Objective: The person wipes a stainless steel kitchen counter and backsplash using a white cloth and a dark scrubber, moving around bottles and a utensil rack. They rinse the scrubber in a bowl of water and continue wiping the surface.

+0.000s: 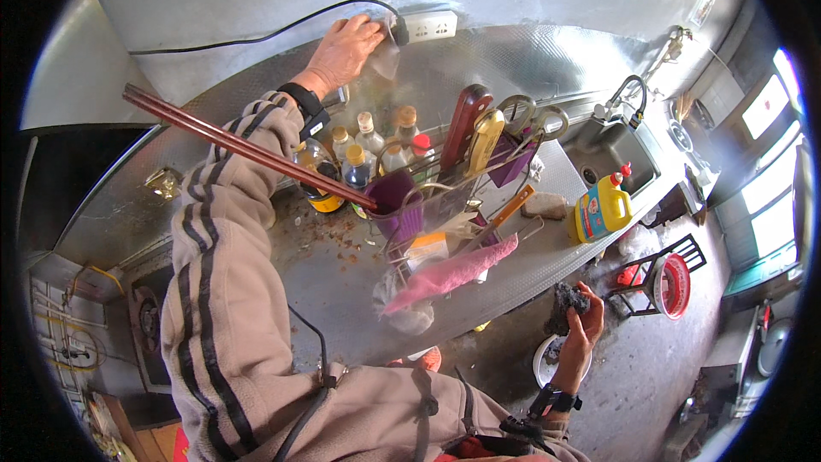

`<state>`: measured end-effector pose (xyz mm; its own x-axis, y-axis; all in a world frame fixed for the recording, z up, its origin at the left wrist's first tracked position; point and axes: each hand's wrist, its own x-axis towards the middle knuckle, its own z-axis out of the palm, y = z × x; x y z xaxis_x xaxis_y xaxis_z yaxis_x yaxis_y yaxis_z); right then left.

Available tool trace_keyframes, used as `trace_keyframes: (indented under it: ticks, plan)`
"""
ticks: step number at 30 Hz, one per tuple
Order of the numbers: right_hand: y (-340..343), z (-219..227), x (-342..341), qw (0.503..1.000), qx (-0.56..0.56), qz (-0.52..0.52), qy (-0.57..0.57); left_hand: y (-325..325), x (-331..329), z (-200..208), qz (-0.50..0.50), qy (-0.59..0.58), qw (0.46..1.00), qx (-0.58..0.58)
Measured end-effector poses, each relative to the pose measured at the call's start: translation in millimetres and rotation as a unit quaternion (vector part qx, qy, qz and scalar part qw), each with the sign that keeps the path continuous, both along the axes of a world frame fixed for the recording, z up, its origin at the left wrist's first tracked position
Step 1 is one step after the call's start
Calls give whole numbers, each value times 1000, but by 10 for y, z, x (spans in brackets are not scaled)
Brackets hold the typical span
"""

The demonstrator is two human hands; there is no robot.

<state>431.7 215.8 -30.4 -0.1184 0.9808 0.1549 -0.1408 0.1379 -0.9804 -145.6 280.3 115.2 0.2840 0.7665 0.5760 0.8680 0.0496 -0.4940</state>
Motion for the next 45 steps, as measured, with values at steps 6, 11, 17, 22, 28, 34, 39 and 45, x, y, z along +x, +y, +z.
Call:
trace_keyframes:
  ticks: [6, 11, 17, 22, 28, 34, 39, 45]
  plan:
    - [-44, -32, 5, 999, -22, -5, 36, 215, 25, 11, 22, 9, 1000, -12]
    - [-8, 25, -18, 1000, -10, -5, 24, 95, -25, 29, 58, 47, 996, -53]
    - [-29, 30, 17, 1000, -21, -12, 17, -47, -176, -39, 19, 58, 998, -19]
    - [-26, -27, -14, 1000, 2, 1, -1, 123, -186, -43, 38, 62, 997, -39]
    - [-14, 25, -229, 999, 9, 34, -4, 74, -108, 42, 31, 37, 998, -29]
    - [-5, 53, -260, 999, -12, 28, 12, -241, -190, -178, 86, 50, 994, 48]
    - [-29, 35, -185, 1000, -28, -4, 5, -277, -241, -217, 71, 76, 991, 84]
    - [7, 62, -248, 999, -6, 19, -25, 23, -209, -74, 19, -19, 995, 100]
